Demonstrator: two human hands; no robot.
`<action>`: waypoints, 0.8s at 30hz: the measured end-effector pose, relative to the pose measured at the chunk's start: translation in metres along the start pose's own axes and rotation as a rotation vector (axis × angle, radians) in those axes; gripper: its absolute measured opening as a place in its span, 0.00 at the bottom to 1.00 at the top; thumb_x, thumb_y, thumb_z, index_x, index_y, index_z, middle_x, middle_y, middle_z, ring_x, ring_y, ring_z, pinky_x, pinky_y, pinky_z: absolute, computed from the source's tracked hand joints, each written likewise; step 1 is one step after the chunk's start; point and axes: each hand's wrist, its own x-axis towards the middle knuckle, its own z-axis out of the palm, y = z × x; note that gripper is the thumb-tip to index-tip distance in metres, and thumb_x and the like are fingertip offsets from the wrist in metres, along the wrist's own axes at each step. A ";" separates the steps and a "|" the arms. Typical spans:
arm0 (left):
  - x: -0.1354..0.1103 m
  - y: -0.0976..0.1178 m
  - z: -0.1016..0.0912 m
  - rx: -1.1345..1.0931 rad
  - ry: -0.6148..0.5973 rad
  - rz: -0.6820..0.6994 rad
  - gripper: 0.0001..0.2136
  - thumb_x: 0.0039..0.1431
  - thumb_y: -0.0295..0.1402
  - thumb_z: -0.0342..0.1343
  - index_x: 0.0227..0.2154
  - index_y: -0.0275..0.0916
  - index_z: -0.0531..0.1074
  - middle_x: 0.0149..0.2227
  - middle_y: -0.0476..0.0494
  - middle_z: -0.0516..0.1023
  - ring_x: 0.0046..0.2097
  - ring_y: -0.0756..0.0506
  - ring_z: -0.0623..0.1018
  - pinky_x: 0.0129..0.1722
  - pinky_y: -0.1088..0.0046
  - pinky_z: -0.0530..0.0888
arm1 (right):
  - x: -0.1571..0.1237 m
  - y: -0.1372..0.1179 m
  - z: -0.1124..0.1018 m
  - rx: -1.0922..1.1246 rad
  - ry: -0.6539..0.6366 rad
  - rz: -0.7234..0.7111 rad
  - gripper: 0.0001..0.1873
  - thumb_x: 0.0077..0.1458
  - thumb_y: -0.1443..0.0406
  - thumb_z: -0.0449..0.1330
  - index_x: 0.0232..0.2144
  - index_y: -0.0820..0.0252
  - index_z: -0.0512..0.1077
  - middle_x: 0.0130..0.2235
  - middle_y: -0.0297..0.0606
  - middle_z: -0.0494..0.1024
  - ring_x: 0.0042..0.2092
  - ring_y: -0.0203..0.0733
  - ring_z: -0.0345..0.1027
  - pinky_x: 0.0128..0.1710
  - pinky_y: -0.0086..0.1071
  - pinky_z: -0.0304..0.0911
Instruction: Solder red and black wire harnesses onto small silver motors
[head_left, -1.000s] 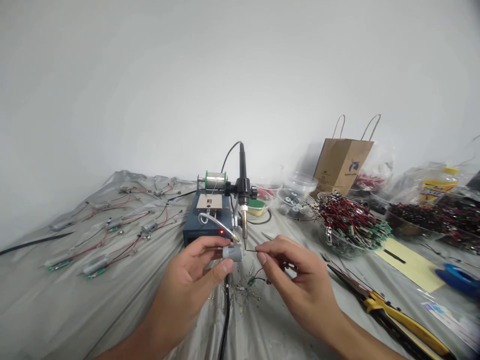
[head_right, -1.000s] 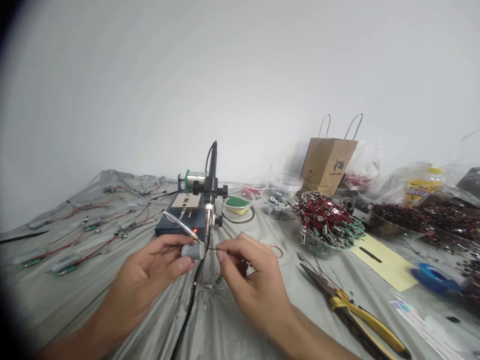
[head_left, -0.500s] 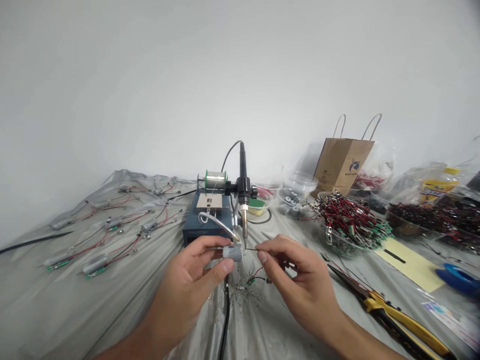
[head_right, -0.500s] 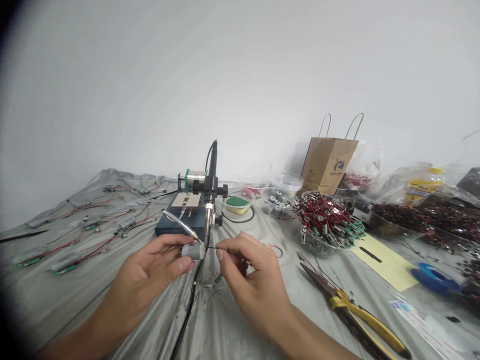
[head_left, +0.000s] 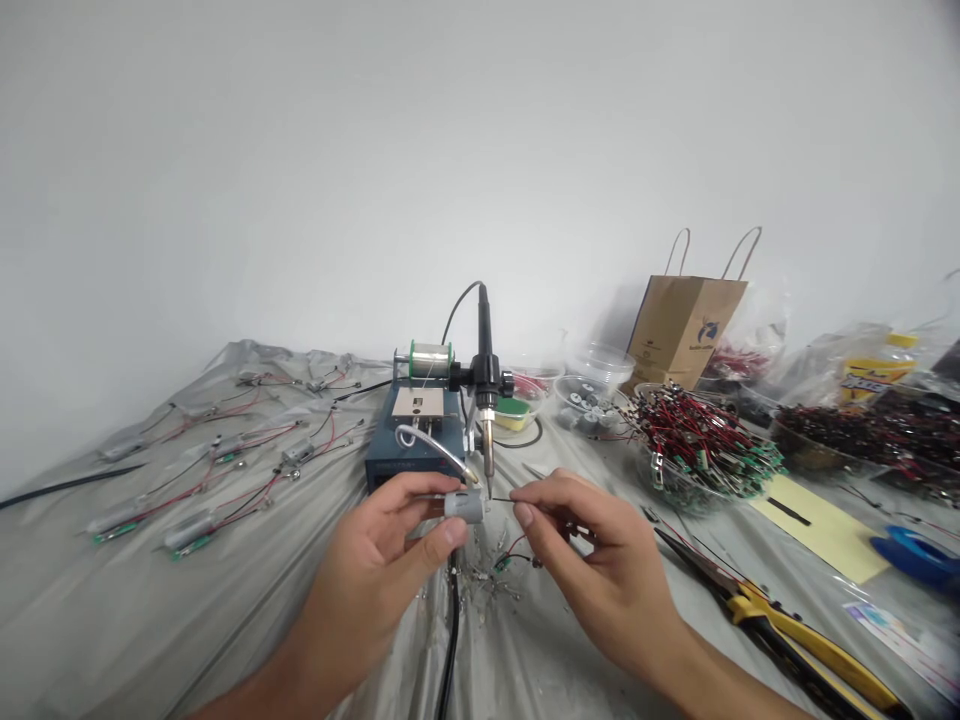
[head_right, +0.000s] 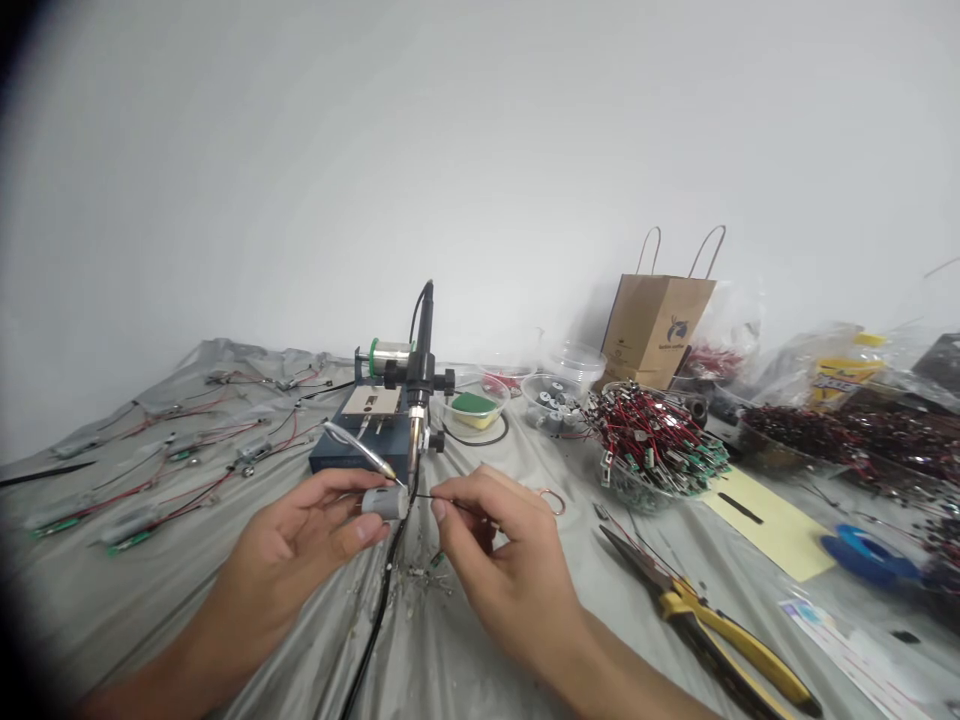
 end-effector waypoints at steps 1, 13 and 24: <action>0.000 0.000 0.000 0.002 0.001 -0.001 0.10 0.62 0.35 0.67 0.45 0.44 0.77 0.44 0.47 0.86 0.52 0.43 0.81 0.49 0.73 0.75 | 0.000 0.000 0.000 0.000 -0.002 0.003 0.07 0.65 0.67 0.61 0.36 0.58 0.80 0.28 0.33 0.75 0.28 0.37 0.66 0.28 0.31 0.61; 0.000 0.000 0.000 -0.015 0.005 -0.006 0.11 0.61 0.35 0.68 0.45 0.43 0.77 0.47 0.44 0.86 0.52 0.41 0.82 0.51 0.68 0.75 | 0.000 -0.001 0.001 0.013 -0.003 0.007 0.07 0.65 0.67 0.61 0.36 0.58 0.80 0.28 0.34 0.76 0.28 0.37 0.66 0.27 0.31 0.61; 0.000 0.000 -0.001 -0.004 0.003 -0.011 0.10 0.61 0.35 0.67 0.45 0.44 0.77 0.46 0.45 0.86 0.52 0.42 0.81 0.51 0.70 0.75 | 0.001 -0.002 0.000 -0.006 -0.009 0.008 0.08 0.65 0.66 0.60 0.36 0.57 0.80 0.27 0.34 0.75 0.27 0.38 0.66 0.27 0.32 0.61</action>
